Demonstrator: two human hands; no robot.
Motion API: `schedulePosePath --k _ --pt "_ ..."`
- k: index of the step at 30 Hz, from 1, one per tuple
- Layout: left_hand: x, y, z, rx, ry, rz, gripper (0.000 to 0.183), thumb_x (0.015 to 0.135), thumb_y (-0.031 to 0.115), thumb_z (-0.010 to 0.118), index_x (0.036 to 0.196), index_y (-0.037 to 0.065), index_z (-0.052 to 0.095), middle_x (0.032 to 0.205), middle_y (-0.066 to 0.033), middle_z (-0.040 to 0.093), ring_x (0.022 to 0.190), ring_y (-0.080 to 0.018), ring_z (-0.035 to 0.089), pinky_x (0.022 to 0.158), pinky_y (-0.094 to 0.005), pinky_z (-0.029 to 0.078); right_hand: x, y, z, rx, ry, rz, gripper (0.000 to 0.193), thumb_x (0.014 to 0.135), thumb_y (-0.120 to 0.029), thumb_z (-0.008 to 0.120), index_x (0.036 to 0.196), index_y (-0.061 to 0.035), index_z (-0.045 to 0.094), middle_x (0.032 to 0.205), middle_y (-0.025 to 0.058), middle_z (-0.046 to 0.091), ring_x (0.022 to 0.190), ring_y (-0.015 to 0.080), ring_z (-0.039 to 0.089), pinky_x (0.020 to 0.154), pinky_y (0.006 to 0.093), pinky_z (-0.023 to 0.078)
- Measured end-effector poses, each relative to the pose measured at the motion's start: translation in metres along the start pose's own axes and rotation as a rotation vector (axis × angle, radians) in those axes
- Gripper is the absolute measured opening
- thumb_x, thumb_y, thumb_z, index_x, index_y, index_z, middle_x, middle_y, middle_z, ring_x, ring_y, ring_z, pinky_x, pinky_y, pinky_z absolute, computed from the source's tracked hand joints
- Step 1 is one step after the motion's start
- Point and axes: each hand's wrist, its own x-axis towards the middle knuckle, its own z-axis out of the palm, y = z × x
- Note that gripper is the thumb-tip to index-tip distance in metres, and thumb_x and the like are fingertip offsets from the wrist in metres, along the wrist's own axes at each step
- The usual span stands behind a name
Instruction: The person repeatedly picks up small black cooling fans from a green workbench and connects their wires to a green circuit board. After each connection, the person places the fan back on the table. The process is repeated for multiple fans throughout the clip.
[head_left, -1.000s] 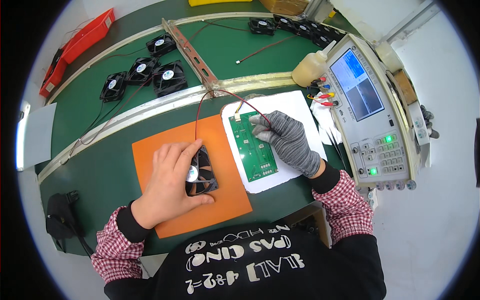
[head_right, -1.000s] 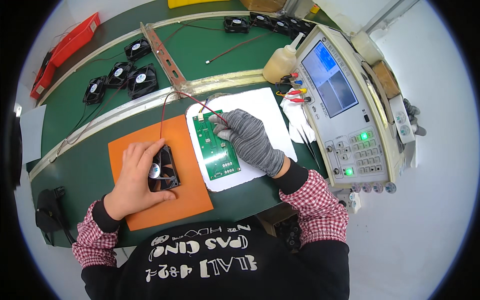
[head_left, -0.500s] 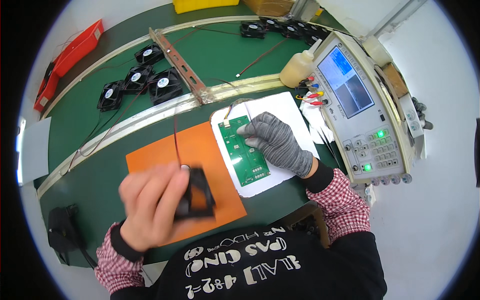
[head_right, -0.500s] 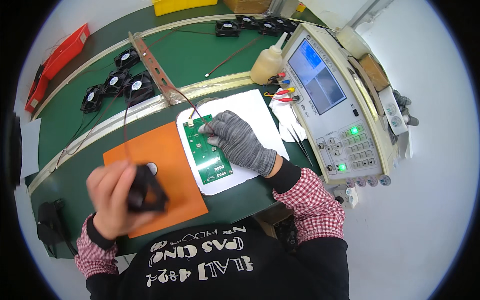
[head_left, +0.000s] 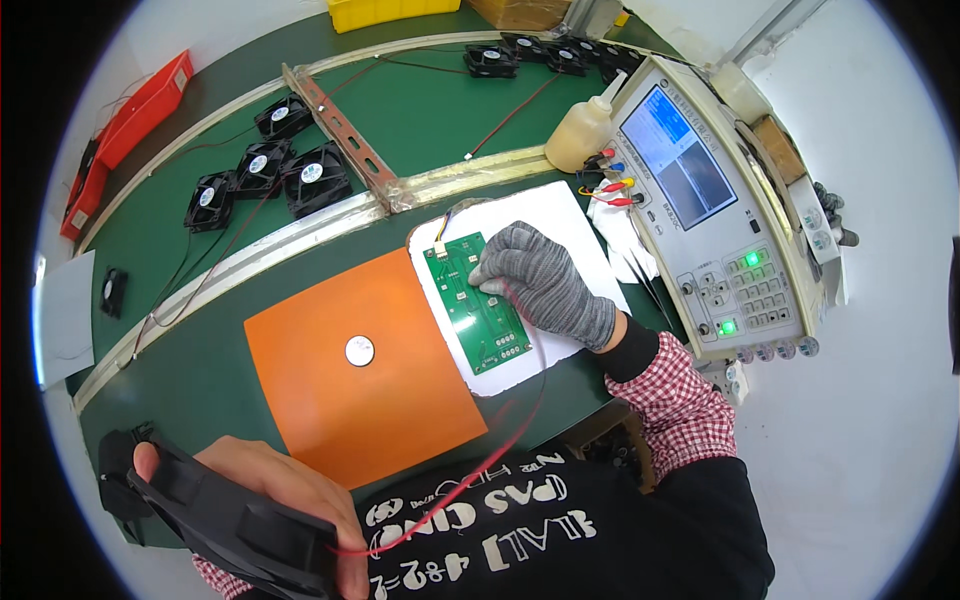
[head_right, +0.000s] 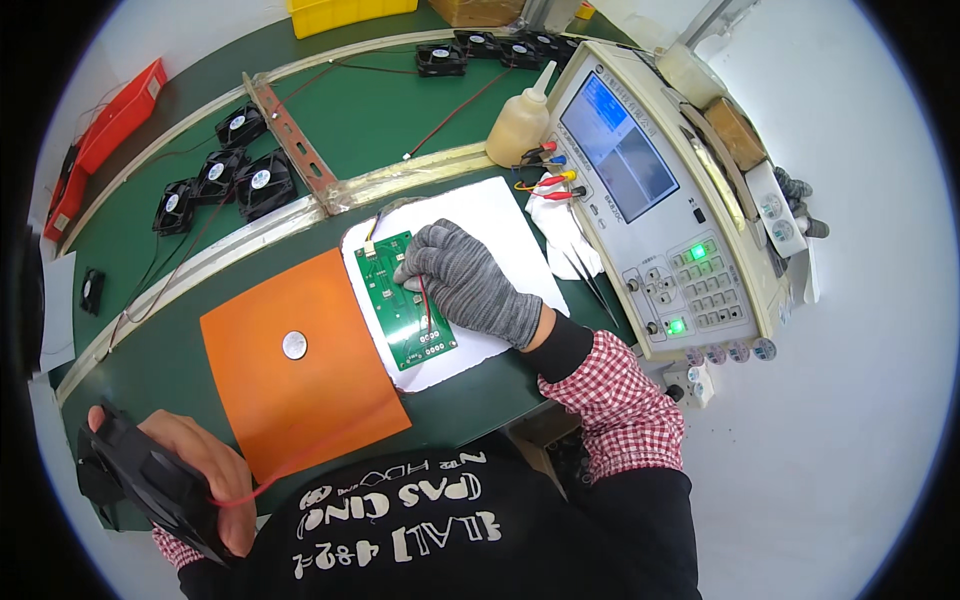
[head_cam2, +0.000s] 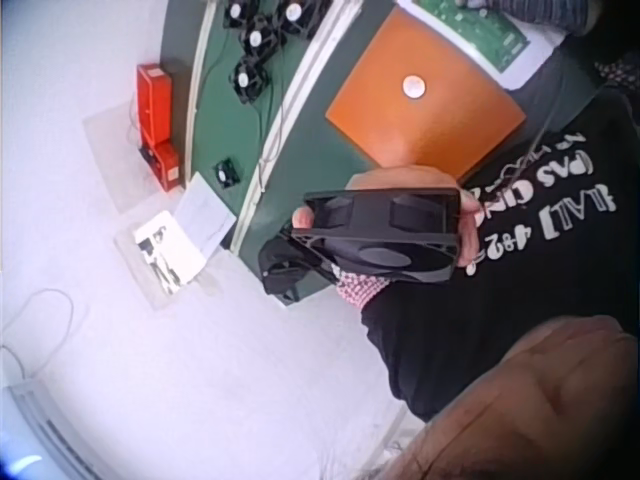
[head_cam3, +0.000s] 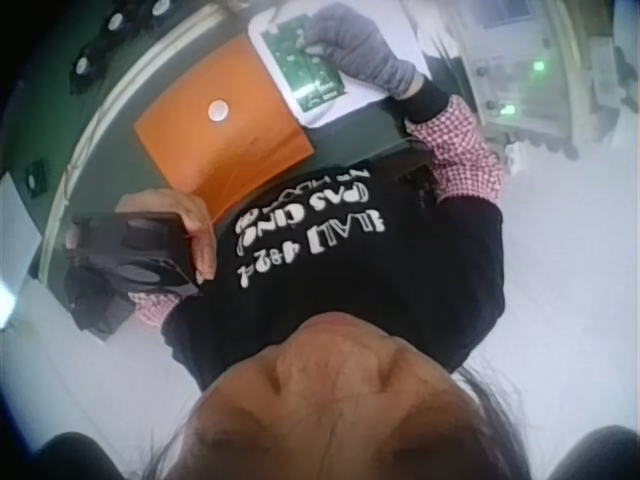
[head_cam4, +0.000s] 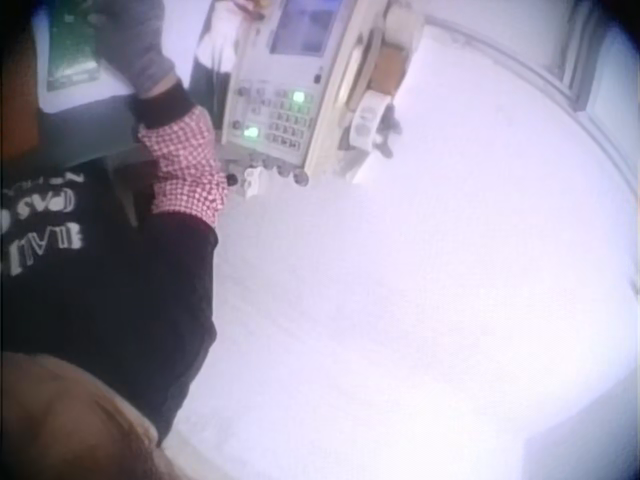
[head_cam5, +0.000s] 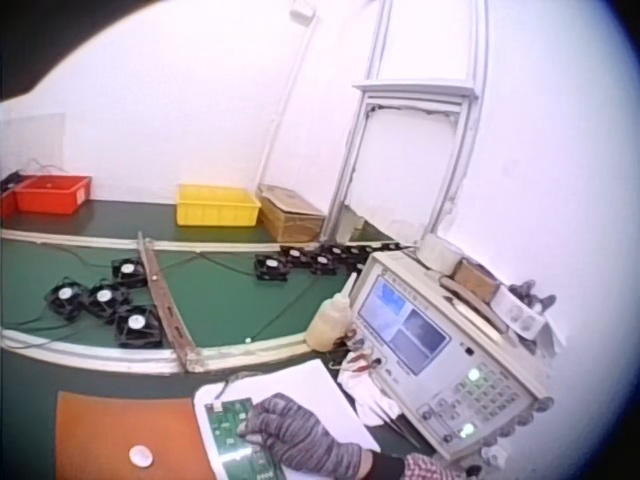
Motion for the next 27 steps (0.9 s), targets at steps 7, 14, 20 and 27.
schedulePosePath --k 7,14,20,27 --pt "0.032 -0.003 0.001 1.26 0.309 0.47 0.088 0.074 0.057 0.07 0.127 -0.012 0.054 0.105 -0.0253 0.065 0.094 -0.0361 0.065 0.081 -0.0453 0.052 0.004 -0.007 -0.001 -0.1 -0.024 -0.071 0.015 0.075 -0.005 0.074 0.089 -0.0091 0.07 0.086 0.0076 0.062 0.087 0.028 0.062 0.08 0.0376 0.052" --pt "0.124 0.027 -0.145 2.05 0.819 0.583 0.106 0.065 0.023 0.086 0.151 0.002 0.028 0.149 -0.0249 0.039 0.137 -0.0365 0.04 0.113 -0.0459 0.035 0.0 -0.009 -0.003 0.231 0.158 0.092 0.01 0.084 -0.002 0.068 0.094 -0.005 0.069 0.088 0.0078 0.067 0.086 0.0226 0.065 0.079 0.0334 0.052" --pt "0.103 0.035 -0.199 2.189 0.931 0.005 0.086 0.054 0.028 0.087 0.128 0.003 0.052 0.114 -0.0138 0.055 0.112 -0.0345 0.051 0.105 -0.0481 0.033 -0.005 -0.005 -0.011 0.2 0.237 0.089 0.031 0.082 -0.015 0.078 0.109 -0.0046 0.065 0.103 0.0087 0.066 0.091 0.0192 0.064 0.081 0.0303 0.052" --pt "0.092 -0.04 -0.014 1.979 -0.38 0.386 0.041 0.084 0.017 0.058 0.125 0.019 0.054 0.133 -0.0025 0.05 0.124 -0.0288 0.049 0.099 -0.0449 0.044 0.005 -0.055 -0.004 0.095 -0.203 -0.196 0.061 0.08 -0.014 0.072 0.137 -0.0107 0.054 0.126 0.0151 0.055 0.118 0.0326 0.055 0.101 0.0433 0.044"
